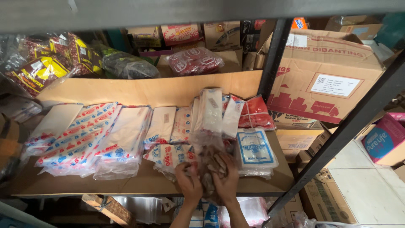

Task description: The person repeatedly picks up plastic-wrapped packages of plastic bags from a cardboard box, wipes each package with a cloth, and places them on a shelf. The person also ties a bundle of red plastic bags with a rubber band and places it on the shelf.

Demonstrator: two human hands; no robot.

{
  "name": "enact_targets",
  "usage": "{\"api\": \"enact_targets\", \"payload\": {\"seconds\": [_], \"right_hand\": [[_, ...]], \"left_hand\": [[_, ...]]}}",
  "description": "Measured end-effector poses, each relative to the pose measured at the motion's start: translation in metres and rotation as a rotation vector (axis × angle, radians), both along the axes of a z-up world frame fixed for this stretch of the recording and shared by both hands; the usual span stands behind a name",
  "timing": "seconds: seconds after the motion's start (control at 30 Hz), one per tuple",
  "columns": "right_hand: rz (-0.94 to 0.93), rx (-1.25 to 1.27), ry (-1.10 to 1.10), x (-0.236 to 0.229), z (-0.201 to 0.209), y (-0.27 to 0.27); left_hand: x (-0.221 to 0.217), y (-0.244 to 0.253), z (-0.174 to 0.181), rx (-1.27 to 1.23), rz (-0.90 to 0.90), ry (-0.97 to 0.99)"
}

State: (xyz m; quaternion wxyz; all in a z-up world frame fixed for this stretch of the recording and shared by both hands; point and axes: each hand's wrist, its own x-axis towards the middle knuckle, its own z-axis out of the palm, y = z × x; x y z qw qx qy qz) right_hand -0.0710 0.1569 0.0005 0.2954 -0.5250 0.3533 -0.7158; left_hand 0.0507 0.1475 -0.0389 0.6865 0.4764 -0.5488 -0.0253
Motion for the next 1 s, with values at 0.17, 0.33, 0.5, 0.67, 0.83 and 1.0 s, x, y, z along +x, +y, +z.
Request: {"api": "enact_targets", "payload": {"seconds": [0.17,0.33,0.5,0.67,0.83,1.0], "right_hand": [[-0.521,-0.381,0.358,-0.013,0.066,0.008],[-0.527,-0.418,0.338,-0.035,0.142,0.020],[-0.610,-0.419,0.329,-0.033,0.172,0.032],[-0.933,-0.641,0.265,-0.055,0.227,0.039],[-0.958,-0.641,0.408,-0.073,0.306,0.043],[-0.959,-0.495,0.576,-0.052,0.348,0.047]], "left_hand": [[-0.001,-0.001,-0.002,-0.003,0.014,-0.070],[-0.002,-0.005,-0.002,0.055,0.034,-0.169],[-0.002,-0.011,-0.007,0.008,0.051,-0.306],[-0.002,-0.013,-0.001,0.147,-0.008,-0.188],[0.004,0.003,0.007,0.164,-0.022,-0.177],[0.021,0.026,0.011,0.272,0.056,-0.152]]}}
